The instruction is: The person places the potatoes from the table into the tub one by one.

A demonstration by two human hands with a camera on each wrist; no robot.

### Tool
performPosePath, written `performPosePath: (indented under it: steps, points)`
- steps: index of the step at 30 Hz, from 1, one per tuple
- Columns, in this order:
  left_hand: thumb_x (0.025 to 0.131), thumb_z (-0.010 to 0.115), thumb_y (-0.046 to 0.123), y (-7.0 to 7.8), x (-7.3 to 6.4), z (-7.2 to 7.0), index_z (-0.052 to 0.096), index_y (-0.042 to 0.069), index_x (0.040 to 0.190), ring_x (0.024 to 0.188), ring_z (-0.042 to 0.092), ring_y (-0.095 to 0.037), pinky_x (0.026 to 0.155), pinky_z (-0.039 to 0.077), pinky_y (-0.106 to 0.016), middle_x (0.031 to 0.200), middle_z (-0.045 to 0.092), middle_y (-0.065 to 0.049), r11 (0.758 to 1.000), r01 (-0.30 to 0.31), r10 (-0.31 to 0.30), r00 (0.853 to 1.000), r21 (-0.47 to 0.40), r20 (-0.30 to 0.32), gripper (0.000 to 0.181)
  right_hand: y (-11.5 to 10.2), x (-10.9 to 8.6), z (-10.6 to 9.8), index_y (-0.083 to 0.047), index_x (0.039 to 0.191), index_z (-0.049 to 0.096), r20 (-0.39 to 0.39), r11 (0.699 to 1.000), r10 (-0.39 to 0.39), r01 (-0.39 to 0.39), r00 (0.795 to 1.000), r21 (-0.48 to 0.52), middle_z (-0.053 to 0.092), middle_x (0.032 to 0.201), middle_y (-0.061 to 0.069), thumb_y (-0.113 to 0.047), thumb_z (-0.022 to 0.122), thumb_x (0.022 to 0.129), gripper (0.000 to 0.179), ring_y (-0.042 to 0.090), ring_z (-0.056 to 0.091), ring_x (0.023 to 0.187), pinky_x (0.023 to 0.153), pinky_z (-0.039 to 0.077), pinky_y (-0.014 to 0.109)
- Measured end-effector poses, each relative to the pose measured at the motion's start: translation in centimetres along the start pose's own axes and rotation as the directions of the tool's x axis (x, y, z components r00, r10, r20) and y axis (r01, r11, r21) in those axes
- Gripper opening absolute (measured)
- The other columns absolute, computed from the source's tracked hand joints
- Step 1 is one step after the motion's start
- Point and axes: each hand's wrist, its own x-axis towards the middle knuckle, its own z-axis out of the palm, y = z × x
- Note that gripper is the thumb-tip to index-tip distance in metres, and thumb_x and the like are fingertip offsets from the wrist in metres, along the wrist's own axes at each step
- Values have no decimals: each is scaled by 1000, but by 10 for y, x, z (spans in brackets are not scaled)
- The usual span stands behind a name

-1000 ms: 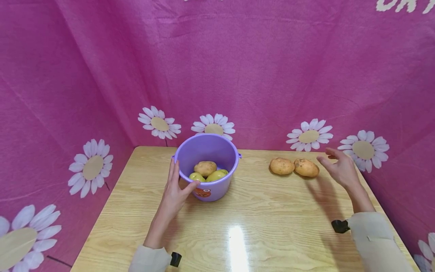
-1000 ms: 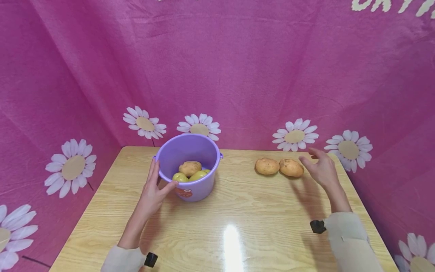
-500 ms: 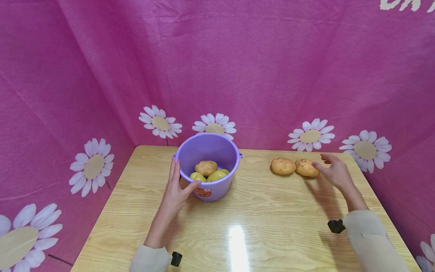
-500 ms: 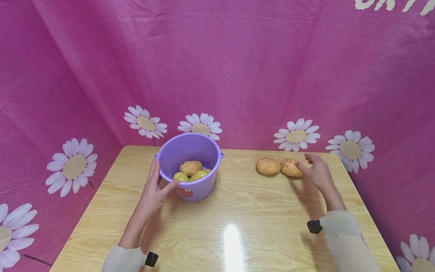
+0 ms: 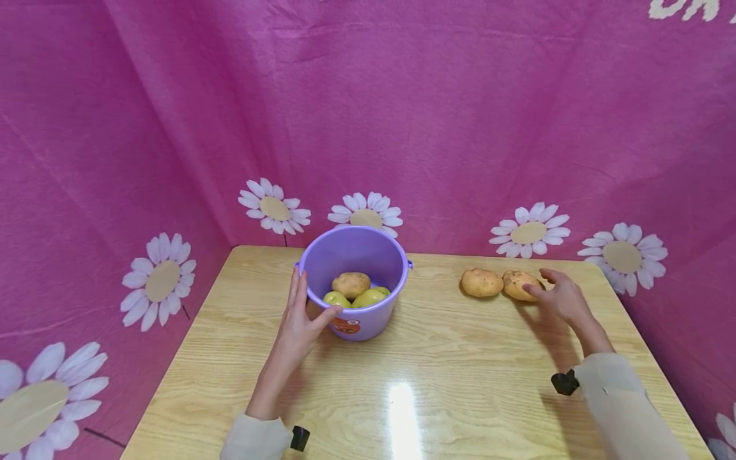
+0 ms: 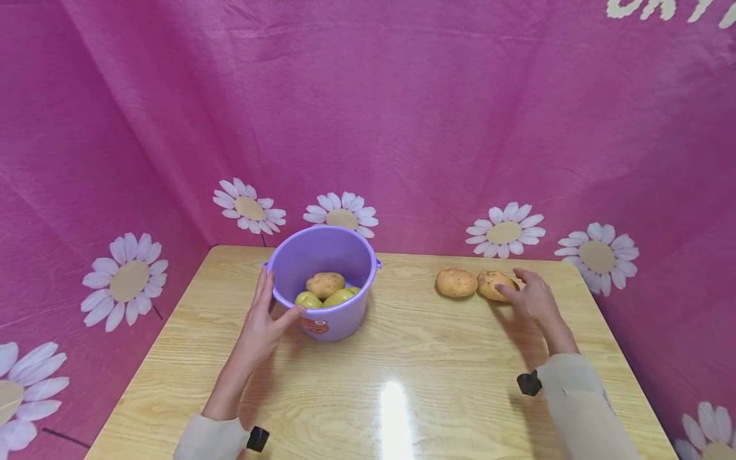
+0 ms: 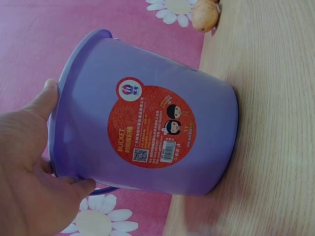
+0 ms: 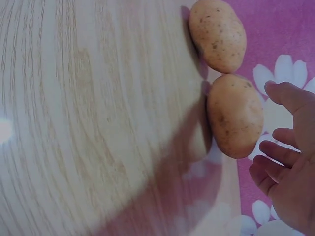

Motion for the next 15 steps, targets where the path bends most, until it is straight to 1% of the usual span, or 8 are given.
performPosePath:
  steps: [6, 10, 15]
  points:
    - [93, 80, 30, 0, 1, 0, 15, -2, 164, 156, 11, -39, 124, 15, -57, 173, 1, -12, 1000, -8, 8, 1000, -1, -6, 100, 3, 4, 7, 20, 146, 37, 7, 1000, 12, -12, 1000, 3, 39, 146, 45, -41, 67, 101, 82, 62, 37, 134, 108, 33, 71]
    - [93, 80, 30, 2, 0, 0, 16, -2, 164, 156, 11, -38, 124, 15, -57, 173, 1, -12, 1000, -8, 8, 1000, -1, -7, 100, 8, 6, 12, 21, 148, 34, 23, 1000, 28, -28, 999, 2, 36, 147, 46, -41, 67, 101, 84, 62, 34, 135, 109, 32, 71]
    - [93, 79, 30, 2, 0, -1, 15, -1, 164, 156, 10, -38, 124, 15, -57, 173, 1, -11, 1000, -7, 7, 1000, 0, -6, 100, 13, 7, 19, 20, 150, 29, 43, 998, 43, -44, 998, 34, 33, 147, 48, -39, 70, 99, 88, 62, 34, 136, 111, 29, 71]
